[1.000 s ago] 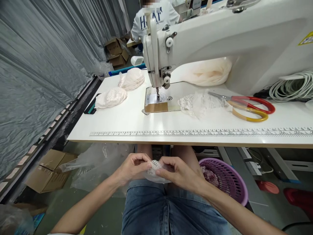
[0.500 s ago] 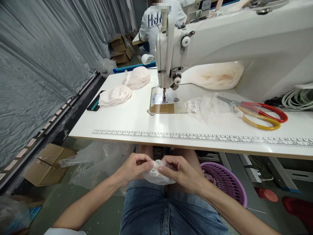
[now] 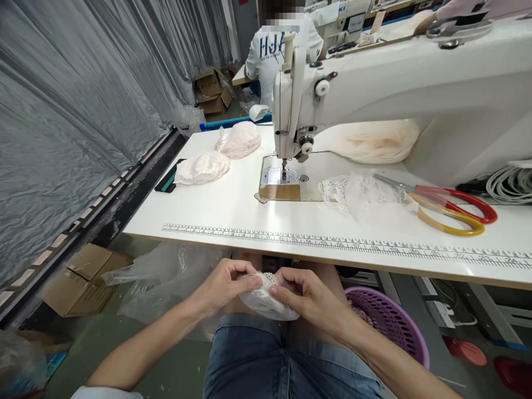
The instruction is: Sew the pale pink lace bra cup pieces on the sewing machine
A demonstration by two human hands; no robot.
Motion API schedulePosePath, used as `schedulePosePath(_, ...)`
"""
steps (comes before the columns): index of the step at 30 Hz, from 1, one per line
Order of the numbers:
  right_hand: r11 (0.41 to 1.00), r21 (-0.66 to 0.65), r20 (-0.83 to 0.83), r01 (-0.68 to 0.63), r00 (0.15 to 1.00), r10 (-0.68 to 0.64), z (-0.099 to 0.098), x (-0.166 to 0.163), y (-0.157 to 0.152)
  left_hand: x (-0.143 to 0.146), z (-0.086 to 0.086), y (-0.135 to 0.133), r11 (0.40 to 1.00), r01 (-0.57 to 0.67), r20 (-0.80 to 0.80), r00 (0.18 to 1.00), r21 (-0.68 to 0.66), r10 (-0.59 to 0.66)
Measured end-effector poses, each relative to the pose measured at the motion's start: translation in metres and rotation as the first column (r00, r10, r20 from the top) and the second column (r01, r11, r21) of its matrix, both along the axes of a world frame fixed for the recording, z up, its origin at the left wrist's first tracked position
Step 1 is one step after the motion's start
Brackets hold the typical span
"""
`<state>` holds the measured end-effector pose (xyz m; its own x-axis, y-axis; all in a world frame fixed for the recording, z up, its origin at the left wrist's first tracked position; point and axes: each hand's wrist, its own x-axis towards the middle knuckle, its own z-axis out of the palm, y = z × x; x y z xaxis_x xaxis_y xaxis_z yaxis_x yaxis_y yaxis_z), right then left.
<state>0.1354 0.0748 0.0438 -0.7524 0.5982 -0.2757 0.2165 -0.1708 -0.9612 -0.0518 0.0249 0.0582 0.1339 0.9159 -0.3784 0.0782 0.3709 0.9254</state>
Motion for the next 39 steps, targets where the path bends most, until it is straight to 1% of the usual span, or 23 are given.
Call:
schedulePosePath(3, 0.999, -0.001, -0.015, -0.047, 0.999, 0.047, 0.006, -0.001, 0.009, -0.007, 0.025, 0.012, 0.994, 0.059, -0.136, 0.99, 0.09, -0.047)
schedulePosePath(5, 0.997, -0.002, -0.043, -0.071, 0.997, 0.071, 0.013, -0.002, 0.017, -0.014, 0.044, 0.026, 0.986, 0.127, -0.221, 0.97, 0.107, -0.101)
schedulePosePath(7, 0.996, 0.032, -0.075, -0.087, 0.993, 0.089, 0.02, -0.004, 0.027, -0.021, 0.061, 0.044, 0.975, 0.197, -0.286, 0.945, 0.105, -0.16)
schedulePosePath(10, 0.985, 0.152, -0.059, -0.076, 0.995, 0.086, 0.028, -0.007, 0.046, -0.03, 0.079, 0.08, 0.943, 0.3, -0.385, 0.895, 0.145, -0.225)
schedulePosePath(12, 0.966, 0.247, -0.001, -0.077, 0.997, 0.08, 0.031, -0.009, 0.062, -0.034, 0.084, 0.111, 0.901, 0.397, -0.467, 0.839, 0.175, -0.279)
schedulePosePath(13, 0.947, 0.31, 0.041, -0.085, 0.996, 0.076, 0.031, -0.008, 0.071, -0.034, 0.083, 0.128, 0.872, 0.454, -0.523, 0.796, 0.182, -0.306)
schedulePosePath(14, 0.917, 0.389, 0.09, -0.088, 0.994, 0.058, 0.031, -0.007, 0.081, -0.034, 0.081, 0.145, 0.843, 0.506, -0.583, 0.746, 0.182, -0.322)
schedulePosePath(15, 0.871, 0.483, 0.143, -0.083, 0.99, 0.015, 0.03, -0.004, 0.09, -0.034, 0.078, 0.162, 0.817, 0.549, -0.641, 0.695, 0.178, -0.327)
schedulePosePath(16, 0.806, 0.588, 0.187, -0.071, 0.981, -0.051, 0.029, 0.0, 0.1, -0.033, 0.073, 0.178, 0.798, 0.577, -0.688, 0.651, 0.174, -0.321)
schedulePosePath(18, 0.621, 0.782, 0.219, -0.053, 0.956, -0.193, 0.027, 0.009, 0.118, -0.029, 0.062, 0.205, 0.775, 0.61, -0.735, 0.6, 0.165, -0.316)
schedulePosePath(19, 0.523, 0.85, 0.214, -0.062, 0.948, -0.235, 0.026, 0.013, 0.126, -0.026, 0.056, 0.215, 0.768, 0.62, -0.738, 0.592, 0.159, -0.325)
schedulePosePath(20, 0.431, 0.898, 0.208, -0.086, 0.947, -0.245, 0.025, 0.017, 0.134, -0.023, 0.051, 0.223, 0.763, 0.629, -0.731, 0.59, 0.15, -0.343)
schedulePosePath(22, 0.254, 0.956, 0.203, -0.148, 0.957, -0.209, 0.023, 0.021, 0.147, -0.018, 0.045, 0.233, 0.75, 0.651, -0.721, 0.576, 0.121, -0.384)
schedulePosePath(24, 0.086, 0.978, 0.2, -0.187, 0.966, -0.167, 0.022, 0.02, 0.158, -0.014, 0.043, 0.239, 0.744, 0.663, -0.717, 0.558, 0.082, -0.418)
schedulePosePath(25, 0.016, 0.981, 0.196, -0.196, 0.97, -0.145, 0.021, 0.019, 0.163, -0.013, 0.043, 0.241, 0.742, 0.667, -0.717, 0.548, 0.064, -0.431)
schedulePosePath(26, -0.042, 0.979, 0.193, -0.199, 0.974, -0.122, 0.02, 0.017, 0.167, -0.011, 0.043, 0.243, 0.74, 0.67, -0.718, 0.54, 0.052, -0.439)
schedulePosePath(27, -0.085, 0.976, 0.193, -0.202, 0.976, -0.102, 0.018, 0.016, 0.17, -0.011, 0.044, 0.244, 0.737, 0.675, -0.72, 0.535, 0.048, -0.443)
schedulePosePath(28, -0.117, 0.972, 0.193, -0.203, 0.977, -0.088, 0.017, 0.014, 0.173, -0.01, 0.044, 0.245, 0.731, 0.68, -0.723, 0.531, 0.053, -0.442)
schedulePosePath(30, -0.151, 0.966, 0.199, -0.209, 0.977, -0.082, 0.012, 0.013, 0.176, -0.009, 0.043, 0.247, 0.71, 0.7, -0.738, 0.517, 0.074, -0.434)
schedulePosePath(33, -0.165, 0.964, 0.197, -0.21, 0.976, -0.094, 0.005, 0.014, 0.177, -0.007, 0.042, 0.25, 0.672, 0.735, -0.777, 0.473, 0.088, -0.415)
schedulePosePath(35, -0.163, 0.962, 0.207, -0.218, 0.975, -0.084, 0.002, 0.016, 0.175, -0.007, 0.04, 0.253, 0.656, 0.75, -0.823, 0.423, 0.083, -0.38)
schedulePosePath(37, -0.164, 0.959, 0.223, -0.232, 0.972, -0.073, 0.0, 0.017, 0.173, -0.008, 0.037, 0.26, 0.653, 0.752, -0.884, 0.36, 0.085, -0.299)
schedulePosePath(39, -0.171, 0.955, 0.23, -0.241, 0.97, -0.083, -0.001, 0.017, 0.172, -0.01, 0.032, 0.266, 0.661, 0.738, -0.934, 0.317, 0.136, -0.162)
